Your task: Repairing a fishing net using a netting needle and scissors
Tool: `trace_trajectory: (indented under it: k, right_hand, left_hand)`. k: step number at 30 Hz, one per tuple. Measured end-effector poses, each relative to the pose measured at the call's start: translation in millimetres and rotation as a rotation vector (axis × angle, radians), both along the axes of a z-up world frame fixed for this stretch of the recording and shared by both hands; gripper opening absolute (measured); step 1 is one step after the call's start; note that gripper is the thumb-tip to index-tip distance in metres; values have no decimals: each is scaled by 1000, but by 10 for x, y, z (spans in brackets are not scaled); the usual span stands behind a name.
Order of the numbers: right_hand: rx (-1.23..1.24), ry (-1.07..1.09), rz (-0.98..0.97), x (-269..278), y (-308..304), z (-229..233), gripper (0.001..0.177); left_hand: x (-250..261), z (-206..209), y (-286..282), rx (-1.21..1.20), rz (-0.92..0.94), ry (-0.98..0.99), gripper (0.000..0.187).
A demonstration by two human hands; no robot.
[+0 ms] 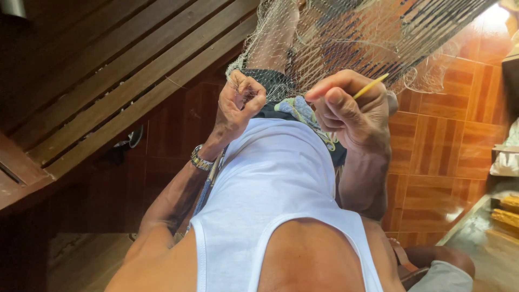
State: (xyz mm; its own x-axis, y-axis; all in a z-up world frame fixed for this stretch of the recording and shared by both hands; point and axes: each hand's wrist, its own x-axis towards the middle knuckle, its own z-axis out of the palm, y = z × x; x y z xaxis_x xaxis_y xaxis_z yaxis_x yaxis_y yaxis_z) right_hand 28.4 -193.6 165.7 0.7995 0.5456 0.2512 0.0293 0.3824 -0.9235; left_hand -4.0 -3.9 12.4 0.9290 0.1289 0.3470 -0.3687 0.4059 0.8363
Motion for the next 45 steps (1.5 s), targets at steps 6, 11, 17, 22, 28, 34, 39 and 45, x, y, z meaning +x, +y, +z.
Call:
trace_trajectory:
  k: [6, 11, 17, 22, 28, 34, 39, 45]
  right_hand:
    - [-52, 2, 30, -2, 173, 114, 28]
    - [-163, -101, -15, 97, 118, 66, 31]
    - [-600, -500, -413, 88, 111, 215, 39]
    - [-704, -678, -599, 55, 6, 65, 45]
    - [-644, -740, -365, -78, -137, -142, 65]
    - [-914, -819, -259, -225, 75, -145, 19]
    - [-937, -740, -280, -299, 172, -332, 31]
    - [-876, -610, -342, -262, 206, -456, 21]
  left_hand:
    - [35, -20, -37, 44, 65, 6, 43]
    - [38, 71, -83, -33, 76, -16, 34]
    - [-49, 192, -14, -165, -46, 90, 31]
    - [-18, 137, -17, -190, -38, 108, 33]
    - [37, 67, -10, -33, 83, 8, 34]
    - [-3, 125, -1, 18, 103, 14, 36]
    - [-26, 113, -43, 2, 91, 0, 36]
    - [-13, 109, -58, 14, 70, -16, 36]
